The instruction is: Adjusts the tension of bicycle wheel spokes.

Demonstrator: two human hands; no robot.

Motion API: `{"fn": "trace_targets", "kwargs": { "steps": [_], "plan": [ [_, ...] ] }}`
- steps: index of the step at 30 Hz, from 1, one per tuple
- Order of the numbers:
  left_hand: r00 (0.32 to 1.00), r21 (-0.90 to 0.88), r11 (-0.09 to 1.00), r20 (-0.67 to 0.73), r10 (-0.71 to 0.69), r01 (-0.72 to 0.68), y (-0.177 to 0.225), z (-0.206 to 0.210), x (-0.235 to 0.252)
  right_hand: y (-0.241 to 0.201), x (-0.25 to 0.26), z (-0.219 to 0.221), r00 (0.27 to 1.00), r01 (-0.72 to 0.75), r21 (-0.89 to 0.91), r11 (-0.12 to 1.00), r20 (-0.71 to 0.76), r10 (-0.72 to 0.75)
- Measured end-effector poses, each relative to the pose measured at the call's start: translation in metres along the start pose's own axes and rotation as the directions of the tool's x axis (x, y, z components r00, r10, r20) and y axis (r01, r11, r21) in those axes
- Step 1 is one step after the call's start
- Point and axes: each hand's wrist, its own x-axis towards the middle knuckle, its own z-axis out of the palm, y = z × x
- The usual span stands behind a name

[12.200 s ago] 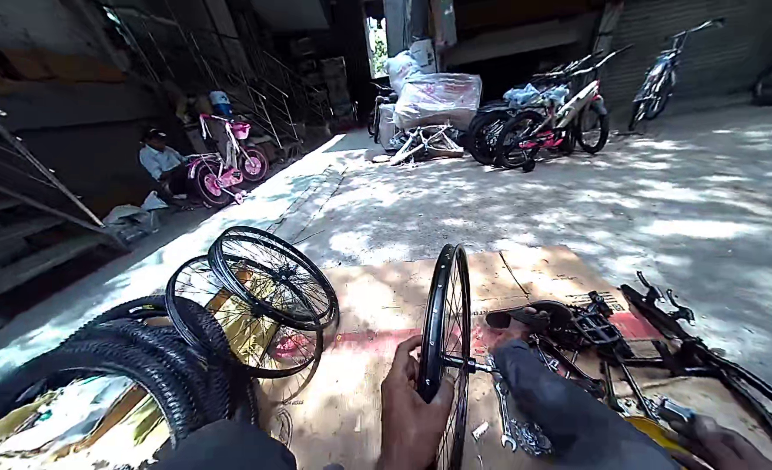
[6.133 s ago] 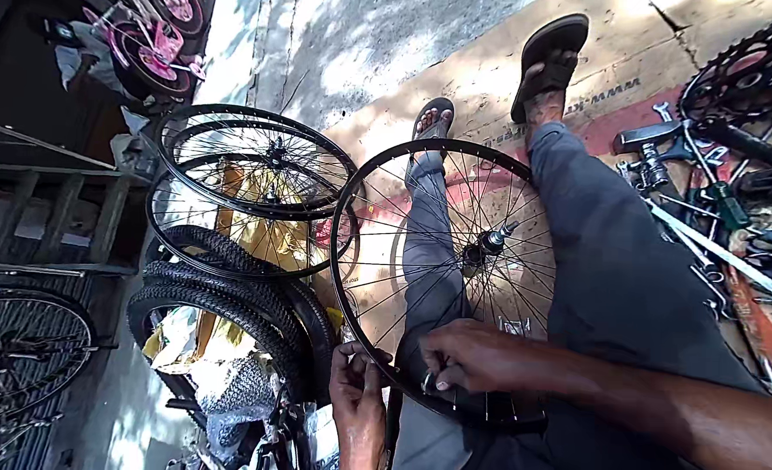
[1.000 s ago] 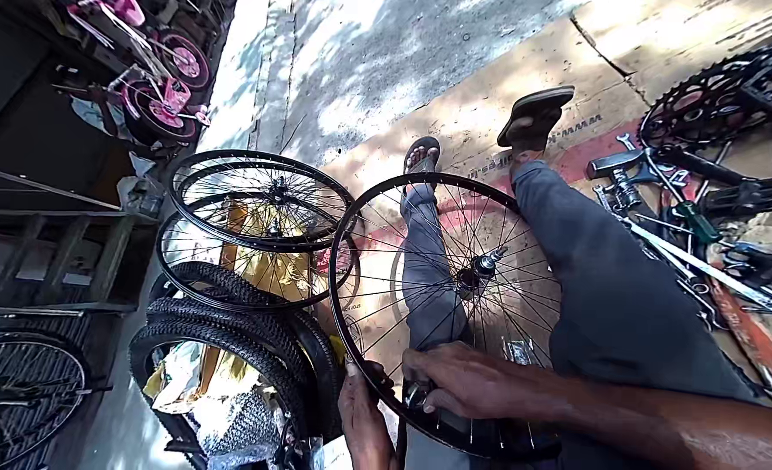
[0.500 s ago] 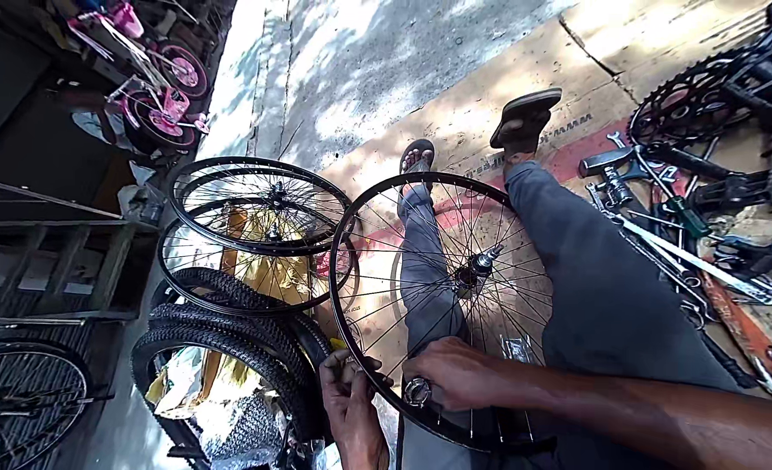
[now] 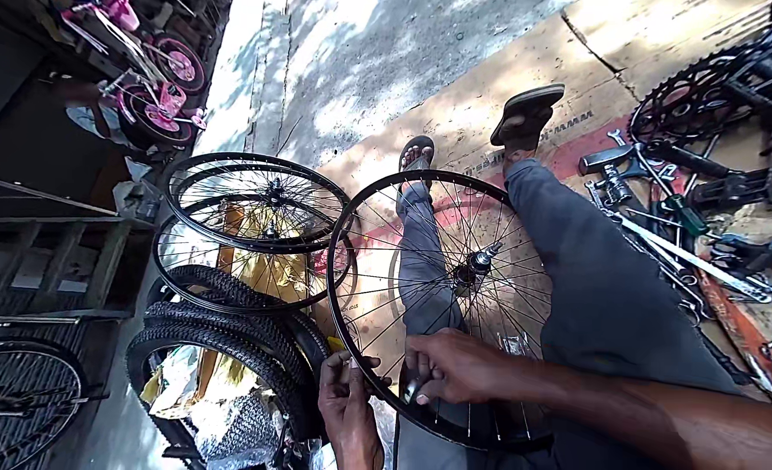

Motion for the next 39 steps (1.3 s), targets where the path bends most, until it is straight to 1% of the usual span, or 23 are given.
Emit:
{"fn": "trace_targets", "kwargs": {
  "steps": [1, 2, 3, 5, 6, 8, 10, 11, 13, 15, 17, 18, 20, 21, 23, 25, 26, 28, 30, 31, 33, 36, 39],
  "plan": [
    [1.0, 0.007, 1.0, 0.014, 0.009, -0.009, 0.001, 0.002, 0.0, -0.002, 0.002, 0.008, 0.999, -0.008, -0.124, 0.992, -0.054, 0.001],
    [1.0, 0.011, 1.0, 0.019, 0.017, -0.018, 0.002, 0.004, 0.0, -0.004, 0.003, 0.012, 0.998, 0.003, -0.215, 0.977, -0.053, -0.015],
    [1.0, 0.011, 1.0, 0.013, 0.021, -0.022, 0.003, 0.006, -0.001, -0.004, 0.004, 0.008, 1.0, 0.027, -0.228, 0.973, 0.003, -0.027],
    [1.0, 0.013, 1.0, -0.004, 0.013, -0.012, 0.004, 0.007, -0.002, 0.0, 0.002, -0.01, 0.983, 0.101, -0.063, 0.993, 0.162, -0.089],
    [1.0, 0.007, 1.0, -0.022, 0.005, -0.004, 0.003, 0.007, -0.002, 0.004, 0.0, -0.016, 0.974, 0.111, 0.051, 0.992, 0.191, -0.119],
    [0.999, 0.002, 1.0, -0.04, -0.002, 0.002, 0.001, 0.005, -0.002, 0.007, -0.001, -0.011, 0.992, 0.057, 0.161, 0.985, 0.103, -0.075],
    [0.999, 0.004, 1.0, -0.034, 0.011, -0.011, 0.0, 0.007, 0.0, -0.001, 0.002, 0.003, 0.999, -0.027, -0.032, 0.999, -0.023, 0.027],
    [0.999, 0.006, 1.0, -0.026, 0.02, -0.02, 0.002, 0.009, 0.0, -0.004, 0.004, 0.009, 0.998, -0.021, -0.156, 0.987, -0.058, 0.012],
    [0.999, 0.001, 1.0, -0.016, 0.03, -0.03, 0.004, 0.01, -0.001, -0.005, 0.005, 0.005, 0.999, 0.031, -0.218, 0.975, 0.028, -0.026],
    [1.0, -0.012, 1.0, -0.024, 0.014, -0.015, 0.003, 0.009, -0.003, 0.001, 0.001, -0.013, 0.978, 0.118, -0.049, 0.992, 0.18, -0.107],
    [0.999, -0.027, 1.0, -0.051, 0.001, -0.002, 0.0, 0.007, -0.004, 0.009, -0.001, -0.016, 0.977, 0.121, 0.127, 0.984, 0.16, -0.141],
    [0.998, -0.029, 1.0, -0.058, 0.0, -0.002, -0.002, 0.006, -0.004, 0.007, -0.001, -0.01, 0.992, 0.069, 0.136, 0.988, 0.1, -0.083],
    [0.998, -0.039, 0.999, -0.056, 0.01, -0.012, -0.002, 0.007, -0.002, -0.002, 0.002, 0.005, 0.999, -0.024, -0.043, 0.999, -0.028, 0.023],
    [0.999, -0.042, 0.999, -0.042, 0.019, -0.02, -0.001, 0.008, -0.002, -0.004, 0.005, 0.011, 0.998, -0.017, -0.16, 0.987, -0.066, 0.006],
    [0.999, -0.042, 0.999, -0.025, 0.027, -0.028, 0.001, 0.01, -0.003, -0.005, 0.005, 0.008, 0.999, 0.04, -0.231, 0.972, 0.018, -0.036],
    [0.999, -0.047, 0.999, -0.05, -0.004, 0.002, 0.003, 0.01, -0.006, 0.001, 0.001, -0.008, 0.98, 0.13, -0.066, 0.989, 0.158, -0.118],
    [0.997, -0.044, 0.999, -0.068, -0.019, 0.016, 0.003, 0.01, -0.006, 0.006, 0.0, -0.012, 0.973, 0.149, 0.05, 0.988, 0.173, -0.156],
    [0.996, -0.04, 0.999, -0.085, -0.018, 0.015, 0.001, 0.01, -0.004, 0.009, -0.001, -0.006, 0.99, 0.096, 0.169, 0.981, 0.086, -0.111],
    [0.998, -0.041, 0.999, -0.06, 0.011, -0.013, -0.001, 0.01, -0.003, 0.0, 0.001, 0.004, 0.999, 0.003, 0.029, 1.0, -0.036, -0.002],
    [0.999, -0.041, 0.999, -0.044, 0.022, -0.024, 0.0, 0.011, -0.003, -0.003, 0.003, 0.01, 0.997, 0.007, -0.093, 0.996, -0.073, -0.014],
    [0.999, -0.055, 0.998, -0.029, 0.012, -0.014, 0.002, 0.011, -0.004, -0.005, 0.004, 0.012, 0.998, 0.048, -0.24, 0.97, -0.019, -0.054],
    [0.996, -0.056, 0.997, -0.08, -0.048, 0.044, 0.006, 0.01, 0.0, 0.002, 0.002, -0.009, 0.974, 0.144, -0.078, 0.987, 0.185, -0.127],
    [0.998, 0.026, 0.998, -0.038, -0.051, 0.052, 0.011, 0.008, 0.027, 0.011, 0.001, -0.008, 0.97, 0.192, 0.007, 0.981, 0.152, -0.191]
  ]
}}
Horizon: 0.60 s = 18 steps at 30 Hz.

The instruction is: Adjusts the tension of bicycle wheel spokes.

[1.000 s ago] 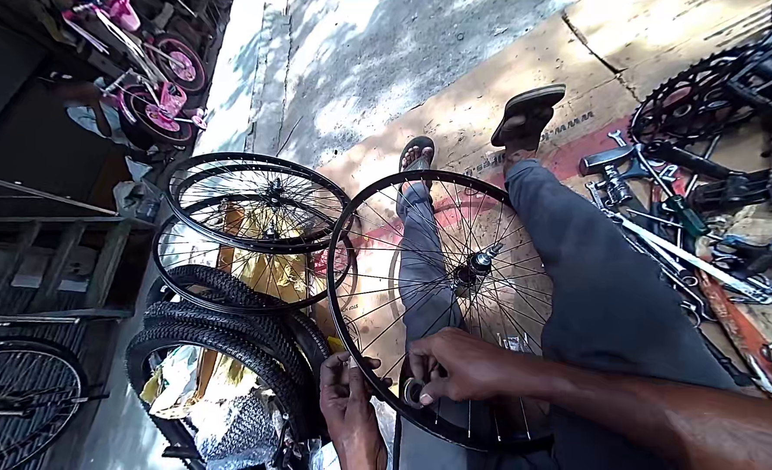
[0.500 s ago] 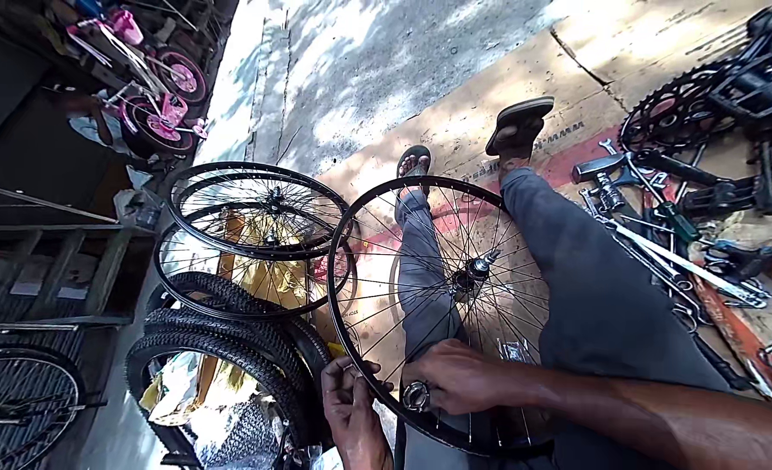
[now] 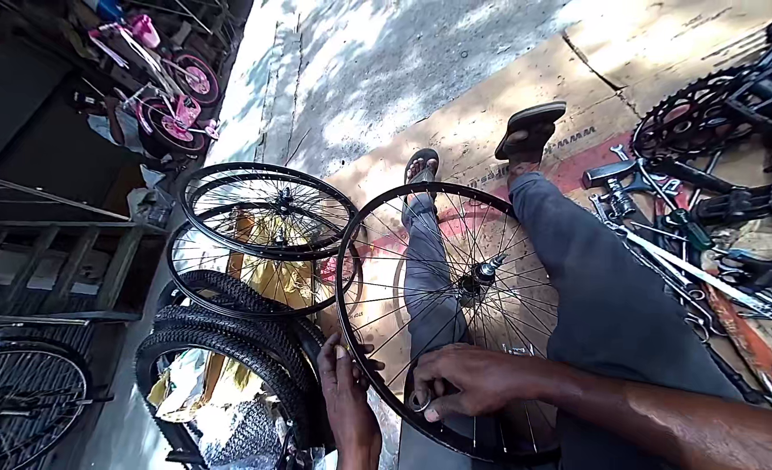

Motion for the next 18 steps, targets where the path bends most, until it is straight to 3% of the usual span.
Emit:
{"fn": "trace_targets", "kwargs": {
  "steps": [3, 5, 6, 8, 11, 15, 18],
  "plan": [
    [0.995, 0.132, 0.988, 0.059, 0.079, -0.086, 0.005, 0.006, 0.044, -0.001, 0.003, -0.002, 0.997, -0.015, -0.011, 1.0, -0.08, 0.015],
    [0.994, 0.159, 0.981, 0.028, 0.109, -0.112, 0.008, 0.015, 0.058, -0.001, -0.001, -0.011, 0.97, -0.001, 0.009, 1.0, -0.243, 0.004],
    [0.991, 0.175, 0.976, 0.001, 0.131, -0.13, 0.011, 0.02, 0.056, -0.001, -0.004, -0.016, 0.933, 0.0, -0.027, 1.0, -0.36, -0.01],
    [0.978, 0.195, 0.961, -0.035, 0.208, -0.197, 0.016, 0.029, 0.038, 0.002, -0.012, -0.026, 0.842, -0.065, -0.274, 0.959, -0.531, -0.094],
    [0.948, 0.191, 0.94, -0.091, 0.305, -0.284, 0.008, 0.034, -0.002, 0.004, -0.02, -0.026, 0.884, -0.11, -0.51, 0.853, -0.443, -0.15],
    [0.957, 0.153, 0.962, -0.148, 0.249, -0.227, -0.017, 0.027, -0.042, -0.002, -0.009, 0.001, 0.949, 0.194, -0.319, 0.928, -0.179, -0.26],
    [0.982, 0.063, 0.986, -0.098, 0.159, -0.154, -0.028, 0.006, -0.045, -0.004, -0.003, 0.012, 0.973, 0.124, -0.211, 0.97, -0.166, -0.161]
  ]
}}
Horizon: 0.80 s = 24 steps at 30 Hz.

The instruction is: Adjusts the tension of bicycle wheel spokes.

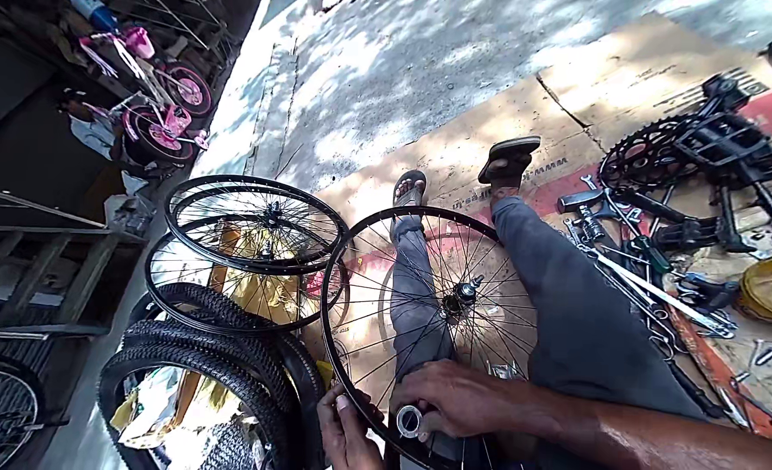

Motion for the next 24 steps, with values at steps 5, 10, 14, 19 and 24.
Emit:
{"fn": "trace_targets", "kwargs": {
  "steps": [5, 10, 14, 19, 24],
  "plan": [
    [0.993, -0.06, 0.996, 0.101, -0.054, 0.06, 0.008, -0.011, 0.014, -0.002, 0.015, 0.013, 0.996, -0.079, -0.185, 0.98, 0.019, 0.084],
    [0.993, -0.085, 0.995, 0.116, -0.037, 0.046, 0.003, -0.012, 0.013, 0.005, -0.001, -0.013, 0.988, -0.113, 0.199, 0.973, 0.125, 0.089],
    [0.994, -0.06, 0.994, 0.076, -0.081, 0.086, 0.007, -0.009, 0.012, -0.006, 0.011, 0.012, 0.978, -0.209, -0.106, 0.972, -0.004, 0.21],
    [0.991, -0.058, 0.997, 0.13, -0.04, 0.048, 0.005, -0.014, 0.015, 0.003, 0.007, -0.015, 0.973, -0.123, 0.127, 0.984, 0.211, 0.095],
    [0.995, -0.026, 0.998, 0.075, -0.062, 0.064, 0.008, -0.007, 0.012, -0.005, 0.01, 0.013, 0.98, -0.199, -0.123, 0.972, 0.005, 0.201]
  ]
}}
